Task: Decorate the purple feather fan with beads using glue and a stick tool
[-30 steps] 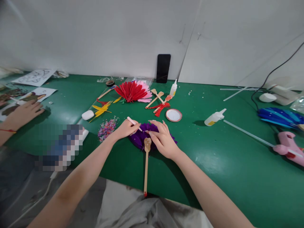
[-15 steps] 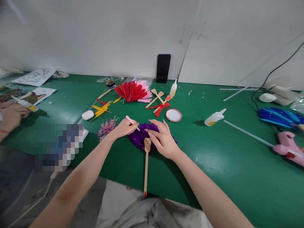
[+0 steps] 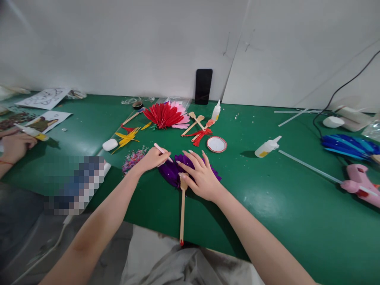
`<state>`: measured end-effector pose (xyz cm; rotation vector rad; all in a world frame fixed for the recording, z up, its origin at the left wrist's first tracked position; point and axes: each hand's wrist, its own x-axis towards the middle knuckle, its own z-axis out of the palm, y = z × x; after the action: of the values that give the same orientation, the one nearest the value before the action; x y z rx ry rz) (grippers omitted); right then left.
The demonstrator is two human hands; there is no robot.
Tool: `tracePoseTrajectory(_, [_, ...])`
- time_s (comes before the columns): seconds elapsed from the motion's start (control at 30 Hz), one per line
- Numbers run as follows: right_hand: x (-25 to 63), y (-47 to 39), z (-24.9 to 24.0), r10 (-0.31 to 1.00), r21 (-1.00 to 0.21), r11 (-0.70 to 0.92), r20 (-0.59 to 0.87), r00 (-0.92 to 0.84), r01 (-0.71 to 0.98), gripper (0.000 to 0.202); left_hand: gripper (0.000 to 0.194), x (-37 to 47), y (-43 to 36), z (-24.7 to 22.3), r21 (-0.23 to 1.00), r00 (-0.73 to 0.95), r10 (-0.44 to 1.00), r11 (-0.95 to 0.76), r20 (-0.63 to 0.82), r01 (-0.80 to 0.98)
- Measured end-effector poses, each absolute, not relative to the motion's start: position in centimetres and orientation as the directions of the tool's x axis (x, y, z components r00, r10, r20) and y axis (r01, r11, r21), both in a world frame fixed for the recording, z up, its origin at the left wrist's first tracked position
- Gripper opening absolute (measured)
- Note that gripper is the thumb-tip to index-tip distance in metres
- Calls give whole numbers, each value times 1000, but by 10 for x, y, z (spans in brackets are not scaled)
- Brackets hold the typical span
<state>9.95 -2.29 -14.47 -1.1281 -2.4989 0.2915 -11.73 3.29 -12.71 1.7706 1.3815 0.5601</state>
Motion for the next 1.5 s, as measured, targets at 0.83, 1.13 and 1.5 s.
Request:
tracePoseTrajectory(0.83, [101, -16, -140, 843, -600, 536, 420, -336, 594, 31, 39, -144, 44, -118, 947, 28, 1000, -15, 7, 321])
tracePoseTrajectory(1.13, [43, -3, -119, 928, -856, 291, 143, -345, 428, 48, 45, -143, 40, -114, 991, 95, 994, -70, 58, 118])
tracePoseTrajectory(1.5, [17, 15, -109, 957, -939, 209, 140, -254, 273, 20, 45, -142, 38, -117, 999, 196, 980, -32, 37, -26])
